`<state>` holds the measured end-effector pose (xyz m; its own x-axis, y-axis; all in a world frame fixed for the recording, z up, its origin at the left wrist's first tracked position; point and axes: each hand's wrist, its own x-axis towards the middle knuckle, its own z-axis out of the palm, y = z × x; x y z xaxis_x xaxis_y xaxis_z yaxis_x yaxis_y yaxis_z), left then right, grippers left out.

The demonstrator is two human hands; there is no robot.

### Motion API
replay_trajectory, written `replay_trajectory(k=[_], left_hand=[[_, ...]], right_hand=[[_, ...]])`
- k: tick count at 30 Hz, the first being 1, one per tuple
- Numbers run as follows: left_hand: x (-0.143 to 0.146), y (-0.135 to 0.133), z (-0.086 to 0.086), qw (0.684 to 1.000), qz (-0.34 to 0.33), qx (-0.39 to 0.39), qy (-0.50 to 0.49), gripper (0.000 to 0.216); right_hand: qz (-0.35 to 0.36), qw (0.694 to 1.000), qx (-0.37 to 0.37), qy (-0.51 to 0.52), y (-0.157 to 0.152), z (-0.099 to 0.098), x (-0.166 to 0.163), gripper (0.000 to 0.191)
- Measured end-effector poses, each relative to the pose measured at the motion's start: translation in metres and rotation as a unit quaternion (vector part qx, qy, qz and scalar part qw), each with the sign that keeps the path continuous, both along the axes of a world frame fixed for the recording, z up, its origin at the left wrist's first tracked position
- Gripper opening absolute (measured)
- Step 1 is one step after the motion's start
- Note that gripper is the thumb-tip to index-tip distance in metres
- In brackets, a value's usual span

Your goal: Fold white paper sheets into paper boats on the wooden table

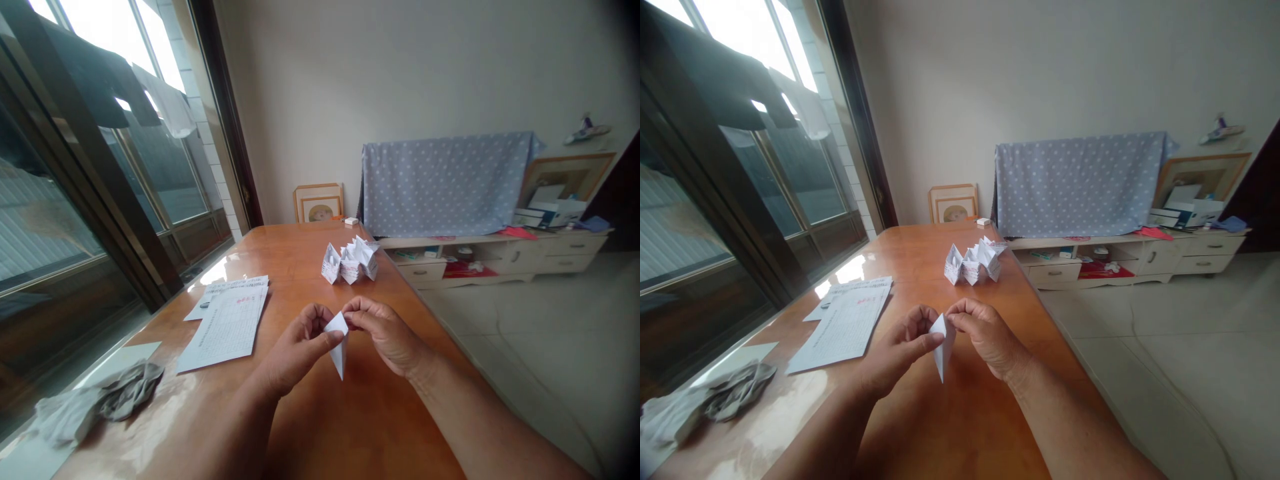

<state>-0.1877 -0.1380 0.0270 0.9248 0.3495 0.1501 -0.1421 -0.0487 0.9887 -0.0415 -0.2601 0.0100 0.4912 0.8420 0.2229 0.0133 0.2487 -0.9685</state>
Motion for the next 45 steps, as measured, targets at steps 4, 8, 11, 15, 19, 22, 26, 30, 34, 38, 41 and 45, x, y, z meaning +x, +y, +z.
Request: replay_trajectory(k=[4, 8, 11, 15, 19, 22, 26, 30, 34, 38, 41, 45], left_hand=[[0.0001, -0.0019, 0.0, 1.0, -0.017, -0.011, 0.003, 0.03], [-0.0002, 0.0001, -0.0008, 1.0, -0.01, -0.013, 0.0, 0.025], [0.0001, 0.0026, -0.001, 1.0, 0.002, -0.015, 0.004, 0.024], [0.001, 0.0028, -0.0016, 1.0, 0.004, -0.004, -0.002, 0.027], [0.0021, 0.0004, -0.0033, 0.999, 0.001, 0.033, -0.012, 0.032], [0.0026, -0.001, -0.003, 0.999, 0.004, 0.039, -0.023, 0.027], [0.003, -0.0014, -0.0026, 0.999, 0.014, 0.023, -0.035, 0.019], [0.0048, -0.0008, -0.0065, 0.999, 0.012, 0.028, -0.032, 0.018], [0.0059, -0.0012, -0.0088, 0.998, 0.013, 0.046, -0.033, 0.02], [0.0048, -0.0016, -0.007, 0.998, 0.023, 0.052, -0.023, 0.02], [0.0046, -0.0018, -0.0063, 0.997, 0.032, 0.068, -0.015, 0.02], [0.006, -0.0012, -0.0095, 0.995, 0.039, 0.096, -0.015, 0.021]], right_hand=[[0.019, 1.0, -0.008, 0.006, -0.0012, 0.001, 0.0016, 0.014], [0.04, 0.999, -0.01, 0.026, -0.0033, 0.0029, 0.0031, 0.016], [0.063, 0.997, -0.013, 0.032, -0.0043, 0.004, 0.0032, 0.013], [0.057, 0.997, -0.008, 0.044, -0.0035, 0.0032, 0.0033, 0.01], [0.046, 0.997, -0.004, 0.061, -0.0017, 0.0006, 0.0044, 0.012], [0.048, 0.996, -0.001, 0.069, -0.001, -0.0003, 0.0049, 0.01], [0.059, 0.995, 0.012, 0.084, -0.0007, -0.0001, 0.0053, 0.008], [0.059, 0.995, 0.003, 0.075, -0.0015, -0.0006, 0.0059, 0.009], [0.056, 0.996, -0.015, 0.062, -0.0025, -0.0005, 0.0054, 0.01], [0.047, 0.998, -0.02, 0.042, -0.0025, 0.0013, 0.0039, 0.012], [0.043, 0.998, -0.03, 0.018, -0.002, 0.002, 0.0032, 0.013], [0.018, 0.998, -0.043, -0.034, -0.0013, 0.0015, 0.0037, 0.013]])
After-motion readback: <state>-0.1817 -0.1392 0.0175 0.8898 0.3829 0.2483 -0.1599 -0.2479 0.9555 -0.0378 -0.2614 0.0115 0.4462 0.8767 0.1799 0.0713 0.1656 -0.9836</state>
